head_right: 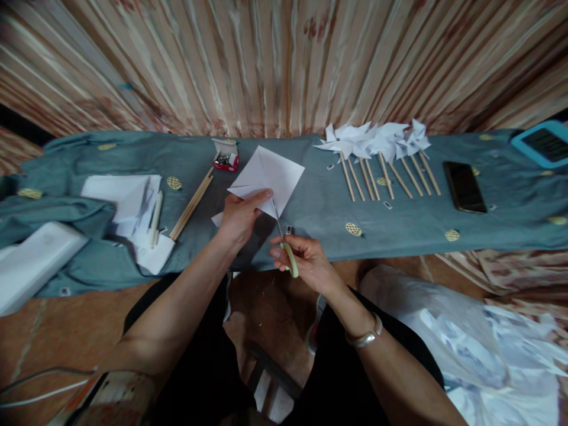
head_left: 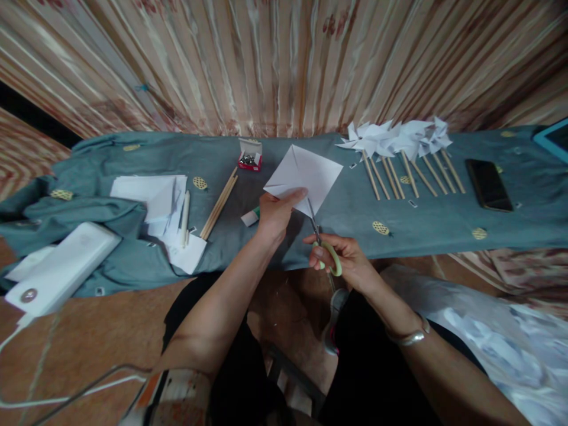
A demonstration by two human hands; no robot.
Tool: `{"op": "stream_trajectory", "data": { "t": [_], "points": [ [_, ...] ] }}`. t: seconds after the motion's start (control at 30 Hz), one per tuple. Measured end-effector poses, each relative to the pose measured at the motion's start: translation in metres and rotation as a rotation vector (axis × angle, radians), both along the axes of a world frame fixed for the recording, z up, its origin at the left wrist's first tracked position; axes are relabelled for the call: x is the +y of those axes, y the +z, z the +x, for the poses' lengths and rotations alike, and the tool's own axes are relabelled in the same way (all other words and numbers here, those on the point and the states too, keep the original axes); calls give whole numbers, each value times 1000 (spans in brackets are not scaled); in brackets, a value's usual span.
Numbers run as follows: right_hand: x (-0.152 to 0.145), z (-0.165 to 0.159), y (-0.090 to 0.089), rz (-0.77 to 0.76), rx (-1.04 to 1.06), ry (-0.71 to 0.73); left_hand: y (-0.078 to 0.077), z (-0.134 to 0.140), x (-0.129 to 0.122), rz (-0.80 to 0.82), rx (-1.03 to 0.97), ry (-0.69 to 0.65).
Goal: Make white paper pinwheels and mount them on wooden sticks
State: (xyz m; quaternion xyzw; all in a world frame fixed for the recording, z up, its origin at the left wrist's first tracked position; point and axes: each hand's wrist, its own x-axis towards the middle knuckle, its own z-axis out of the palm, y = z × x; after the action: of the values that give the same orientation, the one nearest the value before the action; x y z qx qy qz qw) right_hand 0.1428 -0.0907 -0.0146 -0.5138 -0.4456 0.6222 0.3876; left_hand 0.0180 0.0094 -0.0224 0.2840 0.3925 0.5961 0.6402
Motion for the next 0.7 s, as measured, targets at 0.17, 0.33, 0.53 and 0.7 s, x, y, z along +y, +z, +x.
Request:
{"op": "stream_trajectory", "data": {
  "t": [0.17, 0.33, 0.53, 0.7],
  "points": [
    [1, -1, 2, 13, 2, -7, 0, 1, 0, -8, -3, 4],
    [1, -3, 5, 16, 6, -20, 0, 0, 0, -11, 21, 5],
    [1, -2, 3, -14, 32, -34, -3, 1, 2, -7, 29, 4],
    [0, 0, 0, -9, 27, -34, -3, 2, 2, -9, 30, 4]
  ]
}}
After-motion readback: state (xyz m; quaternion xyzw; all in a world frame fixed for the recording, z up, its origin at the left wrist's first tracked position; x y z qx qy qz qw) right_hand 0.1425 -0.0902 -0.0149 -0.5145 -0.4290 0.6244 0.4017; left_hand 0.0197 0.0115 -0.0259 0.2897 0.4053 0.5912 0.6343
